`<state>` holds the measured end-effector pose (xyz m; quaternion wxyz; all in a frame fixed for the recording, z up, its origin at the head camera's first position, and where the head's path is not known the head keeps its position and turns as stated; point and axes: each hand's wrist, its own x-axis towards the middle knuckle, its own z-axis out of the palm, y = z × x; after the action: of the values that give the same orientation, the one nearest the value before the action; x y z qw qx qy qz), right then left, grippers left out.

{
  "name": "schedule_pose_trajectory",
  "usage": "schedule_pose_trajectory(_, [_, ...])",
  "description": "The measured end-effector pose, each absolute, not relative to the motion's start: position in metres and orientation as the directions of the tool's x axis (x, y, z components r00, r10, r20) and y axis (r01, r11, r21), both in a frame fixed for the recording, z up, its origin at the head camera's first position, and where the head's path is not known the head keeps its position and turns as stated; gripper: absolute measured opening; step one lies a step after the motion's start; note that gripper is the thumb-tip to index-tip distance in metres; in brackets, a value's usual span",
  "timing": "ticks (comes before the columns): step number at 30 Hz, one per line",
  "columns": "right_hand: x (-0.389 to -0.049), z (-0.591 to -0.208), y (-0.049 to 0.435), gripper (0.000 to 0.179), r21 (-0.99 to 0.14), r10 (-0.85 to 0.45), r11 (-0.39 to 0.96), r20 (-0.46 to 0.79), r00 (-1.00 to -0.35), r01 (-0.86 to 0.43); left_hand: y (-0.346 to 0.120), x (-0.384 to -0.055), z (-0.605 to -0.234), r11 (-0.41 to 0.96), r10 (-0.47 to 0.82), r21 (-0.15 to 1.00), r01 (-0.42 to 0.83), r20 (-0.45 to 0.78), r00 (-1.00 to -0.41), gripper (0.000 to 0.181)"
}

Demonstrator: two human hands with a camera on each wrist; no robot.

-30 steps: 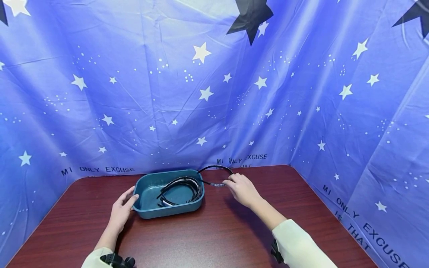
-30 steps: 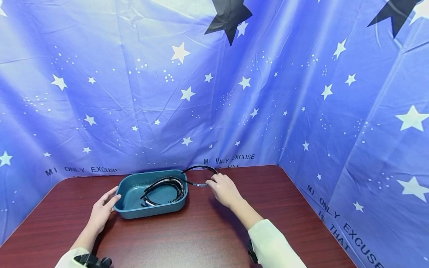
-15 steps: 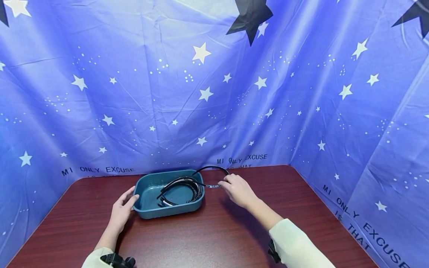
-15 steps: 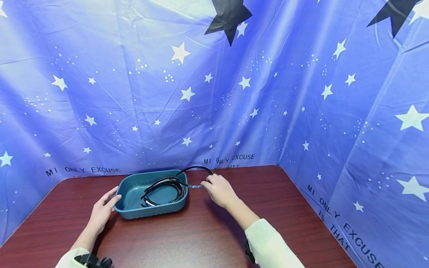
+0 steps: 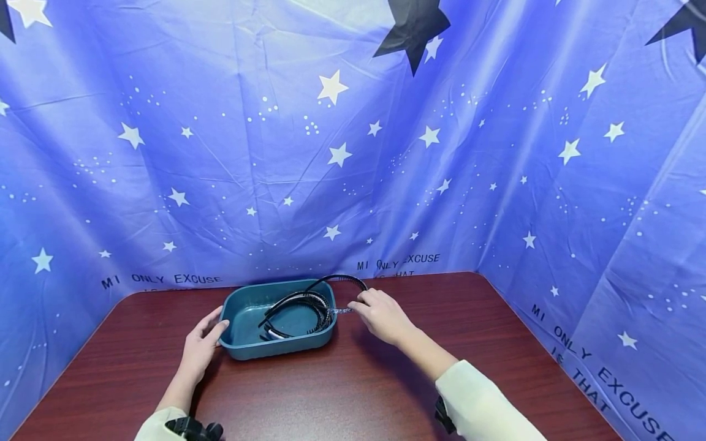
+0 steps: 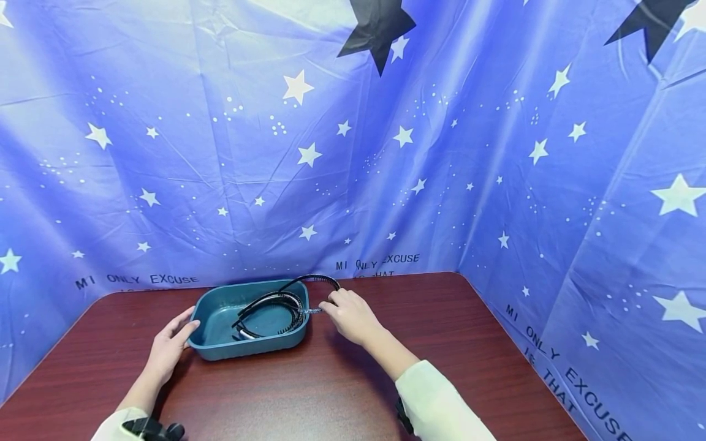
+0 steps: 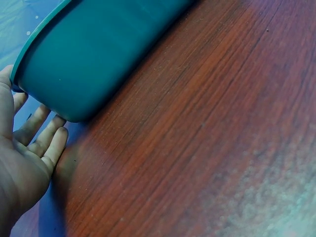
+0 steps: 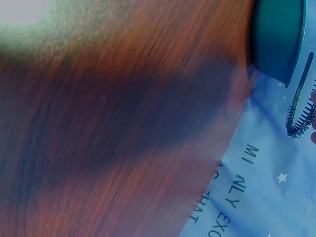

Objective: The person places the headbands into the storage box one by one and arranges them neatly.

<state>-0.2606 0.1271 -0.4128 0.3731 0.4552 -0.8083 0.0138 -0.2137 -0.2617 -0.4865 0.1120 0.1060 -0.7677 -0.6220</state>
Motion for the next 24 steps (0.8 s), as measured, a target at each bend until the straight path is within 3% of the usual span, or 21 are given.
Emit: schedule_pose_trajectory(24, [-0.256,-0.416,0.096,0.02,0.372,-0.766,0.528,0.596,-0.24,-0.763,-0.261,-0.213,-0.486,0.214,-0.301,0.977,-0.022,0.044,-0.953,0.054])
